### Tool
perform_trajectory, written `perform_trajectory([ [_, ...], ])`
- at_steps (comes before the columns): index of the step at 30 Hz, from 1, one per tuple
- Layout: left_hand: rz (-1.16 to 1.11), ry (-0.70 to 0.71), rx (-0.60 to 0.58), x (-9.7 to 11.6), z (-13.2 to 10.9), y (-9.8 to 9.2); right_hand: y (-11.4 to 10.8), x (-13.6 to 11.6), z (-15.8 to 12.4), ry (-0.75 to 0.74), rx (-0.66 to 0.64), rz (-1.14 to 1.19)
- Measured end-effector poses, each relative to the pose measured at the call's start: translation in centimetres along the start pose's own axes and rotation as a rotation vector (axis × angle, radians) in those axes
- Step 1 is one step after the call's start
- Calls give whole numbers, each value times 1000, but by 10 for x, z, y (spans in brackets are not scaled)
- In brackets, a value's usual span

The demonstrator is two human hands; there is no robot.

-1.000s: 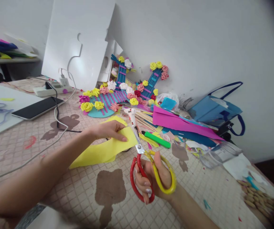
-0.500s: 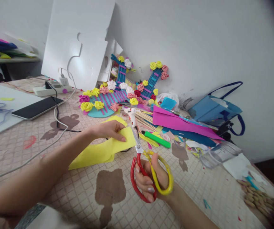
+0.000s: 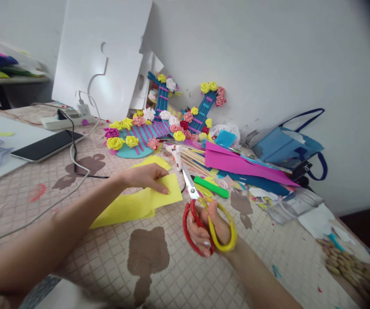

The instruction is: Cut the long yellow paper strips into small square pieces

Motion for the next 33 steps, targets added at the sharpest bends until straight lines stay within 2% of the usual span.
perform_trajectory([
  [1,-38,-32,14,-1,0,-1,-14,-5,-2,5,105,-166],
  [3,-138,-102,89,-5,-1,-7,-47,-28,-12,-44,454,-623],
  [5,-270,-149,186,-11,-1,-12,-63,-53,-24,-94,710,-1141],
  [6,-339,-156,229,-14,-1,-14,-66,-62,-29,-100,792,-1357],
  [8,-467,-155,292,-21,0,-17,-68,-67,-33,-80,805,-1640],
  [10,-554,-157,340,-27,1,-18,-68,-66,-32,-73,729,-1745],
  [12,-618,-164,369,-29,2,-17,-65,-68,-33,-135,691,-1762],
  [14,-673,-179,378,-27,2,-12,-58,-76,-34,-245,719,-1734],
  [17,-753,-230,396,-22,3,-1,-48,-79,-32,-356,714,-1517],
  [21,-917,-285,429,-16,6,20,-36,-50,-10,-272,474,-933],
  [25,-993,-314,425,-17,10,35,-19,-28,10,-261,349,-692],
  [29,-983,-305,465,-21,11,35,-22,-25,16,-240,422,-665],
  [33,-1001,-290,583,-23,7,22,-42,-40,6,-263,559,-718],
])
Point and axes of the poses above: each hand's wrist, its own z-axis towards the middle knuckle, its own y-axis out of the palm, x = y × z, the point moved 7 cm from there along z, towards the middle knuckle, and after that the axes turned 2 degrees about z, right-handed, at the moved point
